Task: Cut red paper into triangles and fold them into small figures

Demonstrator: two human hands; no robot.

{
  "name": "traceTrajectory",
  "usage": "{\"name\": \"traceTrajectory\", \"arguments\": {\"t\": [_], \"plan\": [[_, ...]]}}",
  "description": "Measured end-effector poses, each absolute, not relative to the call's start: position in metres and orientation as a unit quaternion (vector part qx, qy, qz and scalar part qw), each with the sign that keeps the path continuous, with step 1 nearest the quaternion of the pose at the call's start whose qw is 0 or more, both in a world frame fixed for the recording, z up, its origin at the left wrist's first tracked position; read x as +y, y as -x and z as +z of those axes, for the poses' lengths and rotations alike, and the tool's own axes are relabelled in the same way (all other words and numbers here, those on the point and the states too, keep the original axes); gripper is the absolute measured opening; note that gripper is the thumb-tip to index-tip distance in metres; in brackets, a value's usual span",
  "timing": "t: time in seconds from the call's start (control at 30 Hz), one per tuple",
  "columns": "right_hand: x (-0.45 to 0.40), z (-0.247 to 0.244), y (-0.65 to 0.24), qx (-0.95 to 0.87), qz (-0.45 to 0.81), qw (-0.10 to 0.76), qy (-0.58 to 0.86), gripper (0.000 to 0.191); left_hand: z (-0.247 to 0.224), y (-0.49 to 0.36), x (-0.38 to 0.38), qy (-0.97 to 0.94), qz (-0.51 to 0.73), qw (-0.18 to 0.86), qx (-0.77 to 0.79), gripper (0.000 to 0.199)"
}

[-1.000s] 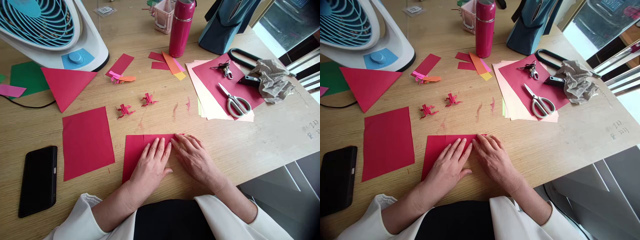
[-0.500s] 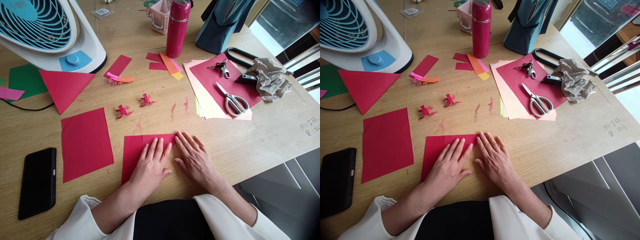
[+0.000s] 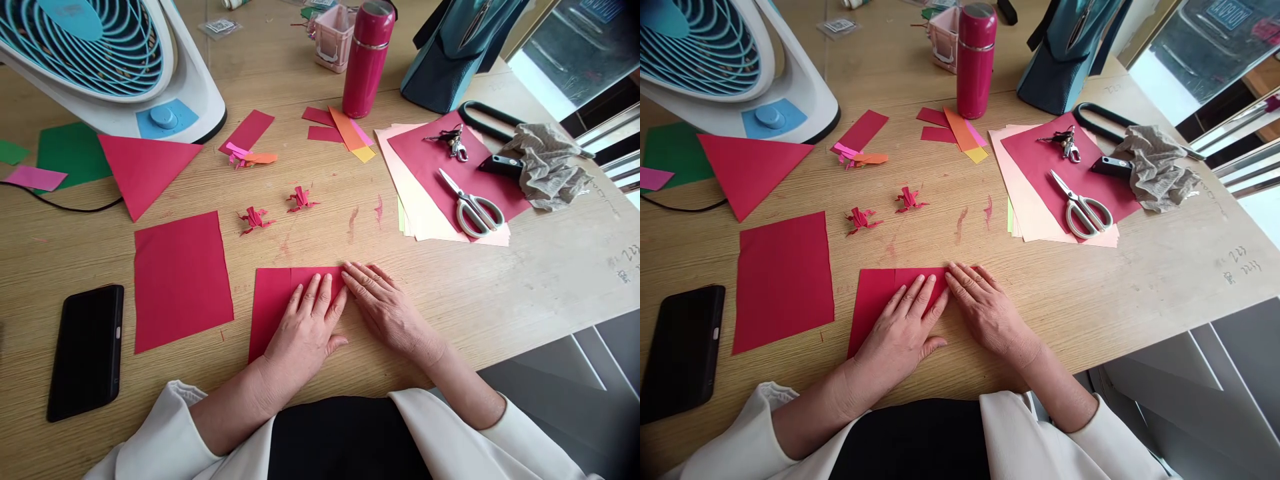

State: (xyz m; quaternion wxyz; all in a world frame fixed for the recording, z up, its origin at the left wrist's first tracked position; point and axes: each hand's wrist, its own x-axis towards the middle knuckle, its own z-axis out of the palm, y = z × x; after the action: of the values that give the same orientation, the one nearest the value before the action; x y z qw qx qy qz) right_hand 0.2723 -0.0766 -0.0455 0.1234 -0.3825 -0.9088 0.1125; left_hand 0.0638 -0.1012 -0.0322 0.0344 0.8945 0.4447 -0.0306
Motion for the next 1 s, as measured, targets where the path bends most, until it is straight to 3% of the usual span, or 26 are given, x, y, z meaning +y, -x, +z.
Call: {"name": "traceTrajectory", "arguments": {"t": [0.23, 0.67, 0.73, 0.9, 1.0], "plan": [[-0.074, -0.053, -0.28, -0.914, 0.125, 0.11, 0.371, 0.054, -0.031, -0.064, -0.103, -0.893, -0.038, 0.038, 0.446, 0.082], [-0.078, -0.053, -0.279, -0.919, 0.118, 0.088, 0.365, 0.07, -0.029, -0.058, -0.105, -0.896, -0.041, 0.057, 0.439, 0.097], [-0.078, -0.052, -0.279, -0.92, 0.119, 0.09, 0.363, 0.071, -0.026, -0.052, -0.099, -0.902, -0.034, 0.076, 0.423, 0.09], [-0.078, -0.05, -0.279, -0.922, 0.114, 0.086, 0.36, 0.069, -0.02, -0.035, -0.073, -0.925, -0.016, 0.096, 0.366, 0.046], [-0.079, -0.05, -0.279, -0.924, 0.107, 0.083, 0.357, 0.069, -0.021, -0.029, -0.06, -0.928, -0.021, 0.111, 0.354, 0.042]]}}
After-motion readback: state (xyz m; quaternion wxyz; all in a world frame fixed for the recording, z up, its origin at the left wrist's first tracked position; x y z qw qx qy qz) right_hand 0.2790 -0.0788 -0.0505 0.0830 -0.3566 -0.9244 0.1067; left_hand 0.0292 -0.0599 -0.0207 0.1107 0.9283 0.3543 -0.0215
